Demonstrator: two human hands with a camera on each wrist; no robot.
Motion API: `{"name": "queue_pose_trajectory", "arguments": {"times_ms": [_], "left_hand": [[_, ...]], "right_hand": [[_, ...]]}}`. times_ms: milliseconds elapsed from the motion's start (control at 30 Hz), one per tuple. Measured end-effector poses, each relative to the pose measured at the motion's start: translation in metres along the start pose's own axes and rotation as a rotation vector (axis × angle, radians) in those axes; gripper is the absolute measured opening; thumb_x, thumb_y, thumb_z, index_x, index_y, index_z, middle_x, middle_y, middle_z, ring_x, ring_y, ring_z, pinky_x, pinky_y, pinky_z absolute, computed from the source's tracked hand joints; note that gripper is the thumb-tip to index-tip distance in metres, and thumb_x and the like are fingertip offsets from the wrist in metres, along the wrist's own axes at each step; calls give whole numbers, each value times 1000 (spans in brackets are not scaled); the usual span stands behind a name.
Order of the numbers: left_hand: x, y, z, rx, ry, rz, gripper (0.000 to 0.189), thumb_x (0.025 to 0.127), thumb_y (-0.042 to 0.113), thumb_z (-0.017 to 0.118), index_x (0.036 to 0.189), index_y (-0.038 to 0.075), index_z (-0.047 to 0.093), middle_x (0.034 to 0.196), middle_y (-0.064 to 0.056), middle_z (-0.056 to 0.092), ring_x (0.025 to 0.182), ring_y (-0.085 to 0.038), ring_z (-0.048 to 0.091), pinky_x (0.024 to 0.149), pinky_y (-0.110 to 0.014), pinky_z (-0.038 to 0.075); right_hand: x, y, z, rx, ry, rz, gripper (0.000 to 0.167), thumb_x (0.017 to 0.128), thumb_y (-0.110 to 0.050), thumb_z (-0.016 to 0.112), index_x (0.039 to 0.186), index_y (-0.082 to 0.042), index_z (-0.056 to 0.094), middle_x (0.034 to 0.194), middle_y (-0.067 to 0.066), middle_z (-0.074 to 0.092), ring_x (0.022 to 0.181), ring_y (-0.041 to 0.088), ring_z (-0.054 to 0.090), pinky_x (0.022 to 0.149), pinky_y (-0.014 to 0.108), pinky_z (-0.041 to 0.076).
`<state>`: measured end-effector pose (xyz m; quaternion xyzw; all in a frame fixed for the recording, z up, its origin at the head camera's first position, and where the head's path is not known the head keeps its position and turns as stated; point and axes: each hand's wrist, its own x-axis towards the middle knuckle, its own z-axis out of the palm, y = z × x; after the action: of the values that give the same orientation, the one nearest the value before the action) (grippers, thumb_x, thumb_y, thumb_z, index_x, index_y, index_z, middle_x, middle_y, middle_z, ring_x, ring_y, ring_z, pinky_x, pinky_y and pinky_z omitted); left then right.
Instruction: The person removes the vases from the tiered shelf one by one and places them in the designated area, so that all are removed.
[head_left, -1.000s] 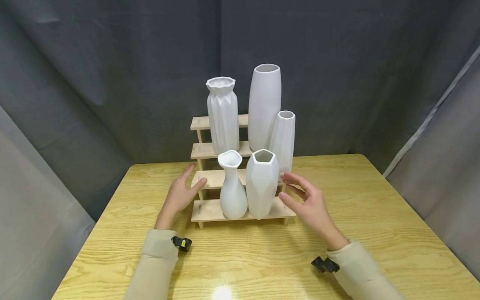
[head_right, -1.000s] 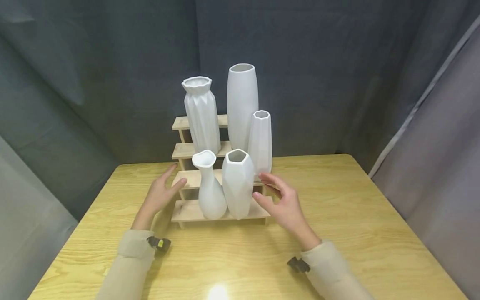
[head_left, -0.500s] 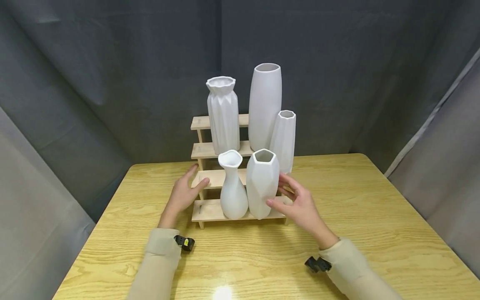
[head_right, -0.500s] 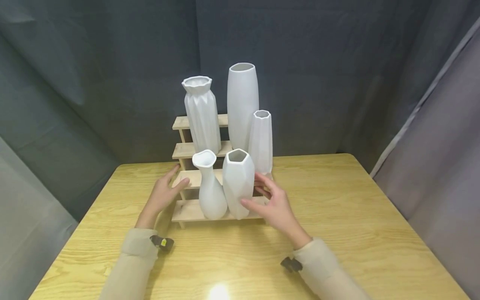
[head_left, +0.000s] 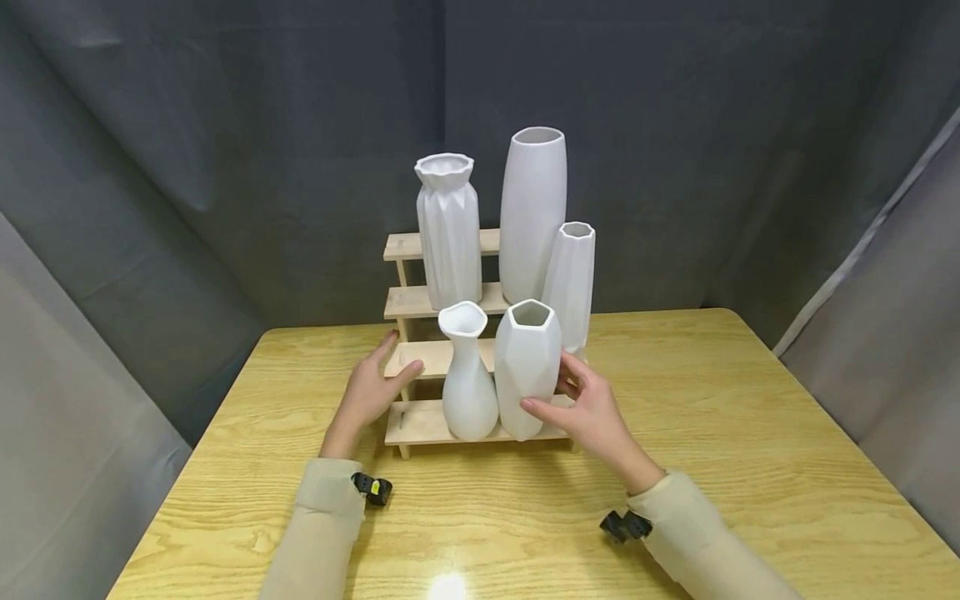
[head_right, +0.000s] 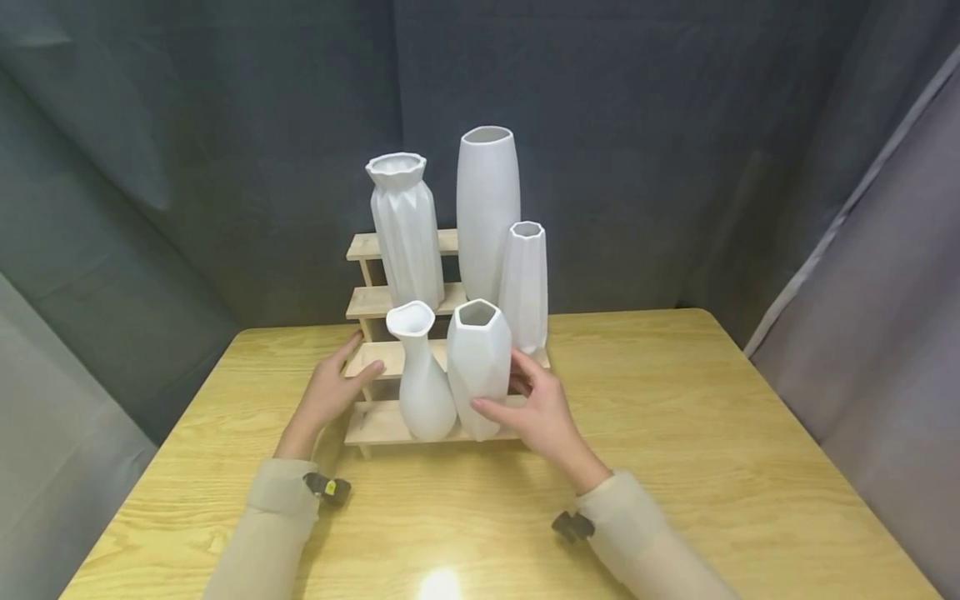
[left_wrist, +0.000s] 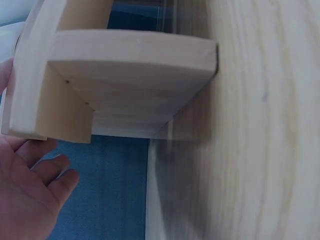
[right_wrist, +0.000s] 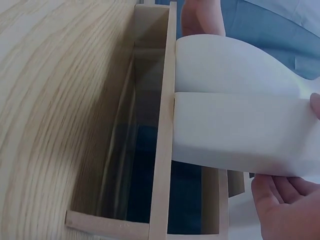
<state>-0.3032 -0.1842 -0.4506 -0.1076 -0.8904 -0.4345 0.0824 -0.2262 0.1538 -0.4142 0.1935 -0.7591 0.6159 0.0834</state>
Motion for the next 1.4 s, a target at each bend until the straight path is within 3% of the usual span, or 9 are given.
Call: {"name": "queue_pose_trajectory", "arguments": {"times_ms": [233,500,833,1067,1400], "left_hand": [[1,-2,1,-11,-2,3,98,87,68,60,156,6,29,159,-12,26,146,-29,23,117,-48,22],[-1,-3,2,-35,-11,-17,97,86,67,61,157,10,27,160,-9,23,146,-26,21,117,-46,22],[0,-4,3,-76,-4,-27,98,85,65,65,157,10,27,160,-10,25,147,-26,21,117,-47,22],[-1,-2,2,-98,0,-55,99,83,67,66,157,13,28,160,-4,26,146,-25,23,117,-46,23],[-3,0,1,-81,-3,-52,98,84,65,66,157,12,27,160,-8,25,146,-28,22,117,-49,22]], "right_hand": [[3,0,-1,41,-20,8,74,77,-7,86,141,-3,50,127,16,59,111,29,60,91,32,53],[4,1,-4,112,0,68,76,72,-5,89,139,-2,53,127,19,59,111,33,63,87,36,56],[-6,-6,-13,169,25,67,78,69,-1,90,138,0,53,130,20,57,107,34,65,84,39,56],[-14,-9,-24,132,58,72,74,70,-1,89,136,1,55,132,20,58,103,29,68,81,39,57],[-26,-13,-39,92,86,60,70,71,2,87,133,4,56,129,21,59,96,24,70,76,38,59]]}}
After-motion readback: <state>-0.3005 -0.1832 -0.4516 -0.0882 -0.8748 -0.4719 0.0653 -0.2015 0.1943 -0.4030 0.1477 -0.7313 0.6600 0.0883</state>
